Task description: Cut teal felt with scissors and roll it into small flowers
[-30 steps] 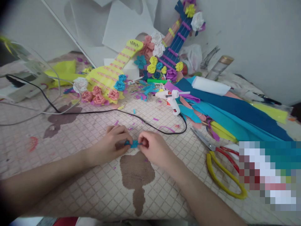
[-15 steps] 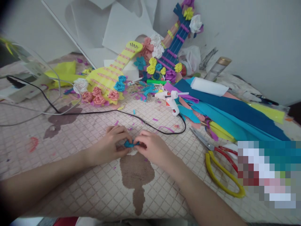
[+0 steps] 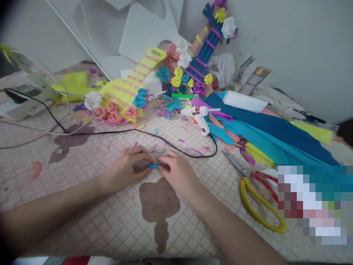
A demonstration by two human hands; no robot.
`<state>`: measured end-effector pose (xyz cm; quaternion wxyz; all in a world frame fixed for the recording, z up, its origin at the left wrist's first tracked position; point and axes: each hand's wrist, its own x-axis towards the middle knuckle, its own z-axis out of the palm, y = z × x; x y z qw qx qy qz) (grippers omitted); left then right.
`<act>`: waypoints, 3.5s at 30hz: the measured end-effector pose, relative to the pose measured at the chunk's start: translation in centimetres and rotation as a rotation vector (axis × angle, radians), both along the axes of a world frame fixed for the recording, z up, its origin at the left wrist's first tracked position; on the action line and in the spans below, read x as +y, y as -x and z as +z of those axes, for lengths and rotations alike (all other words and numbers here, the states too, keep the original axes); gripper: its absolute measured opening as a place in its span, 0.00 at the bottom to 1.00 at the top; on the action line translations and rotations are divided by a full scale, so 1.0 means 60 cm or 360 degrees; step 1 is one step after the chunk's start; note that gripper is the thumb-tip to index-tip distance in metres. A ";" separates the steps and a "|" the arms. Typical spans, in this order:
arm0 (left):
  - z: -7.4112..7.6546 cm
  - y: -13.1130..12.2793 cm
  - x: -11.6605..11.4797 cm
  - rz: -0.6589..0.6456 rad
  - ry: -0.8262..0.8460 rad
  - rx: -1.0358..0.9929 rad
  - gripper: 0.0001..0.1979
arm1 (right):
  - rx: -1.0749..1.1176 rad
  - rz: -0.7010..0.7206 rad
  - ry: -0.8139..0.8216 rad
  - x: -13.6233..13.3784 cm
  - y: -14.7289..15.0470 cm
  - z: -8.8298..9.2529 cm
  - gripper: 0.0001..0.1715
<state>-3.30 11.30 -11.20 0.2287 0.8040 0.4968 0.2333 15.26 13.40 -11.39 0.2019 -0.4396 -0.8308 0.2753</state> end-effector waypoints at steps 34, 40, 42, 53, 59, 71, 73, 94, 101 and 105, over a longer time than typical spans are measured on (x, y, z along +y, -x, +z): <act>0.003 -0.003 0.004 0.0071 0.0195 -0.0378 0.05 | 0.0276 0.0076 0.0111 0.001 -0.004 0.016 0.06; -0.007 -0.001 0.006 0.0155 0.0360 -0.0546 0.08 | 0.0280 -0.0025 0.0259 0.004 -0.009 0.020 0.10; -0.008 -0.001 0.007 0.0151 0.0397 -0.0574 0.09 | 0.0280 -0.0036 0.0318 0.005 -0.010 0.019 0.11; -0.006 -0.002 0.009 0.0054 0.0426 -0.0538 0.12 | 0.0347 0.0036 0.0449 0.004 -0.011 0.018 0.12; -0.004 -0.001 0.015 0.0189 0.0480 -0.0545 0.12 | 0.0385 -0.0047 0.0385 0.015 -0.018 0.009 0.13; 0.023 0.122 0.037 0.0756 0.0019 -0.0104 0.15 | 0.0493 -0.0179 0.0215 0.033 -0.036 0.014 0.14; 0.017 0.146 0.028 0.0875 0.0015 -0.0065 0.16 | 0.0525 -0.0196 0.0176 0.034 -0.036 0.015 0.13; -0.014 0.179 0.021 0.1065 0.0049 0.0159 0.17 | 0.0617 -0.0363 -0.0264 0.040 -0.044 0.000 0.15; -0.020 0.179 0.020 0.1030 -0.0013 0.0167 0.14 | 0.0591 -0.0316 -0.0309 0.040 -0.040 -0.007 0.17; -0.018 0.178 0.020 0.1009 -0.0026 0.0180 0.14 | 0.0572 -0.0320 -0.0328 0.038 -0.040 -0.008 0.17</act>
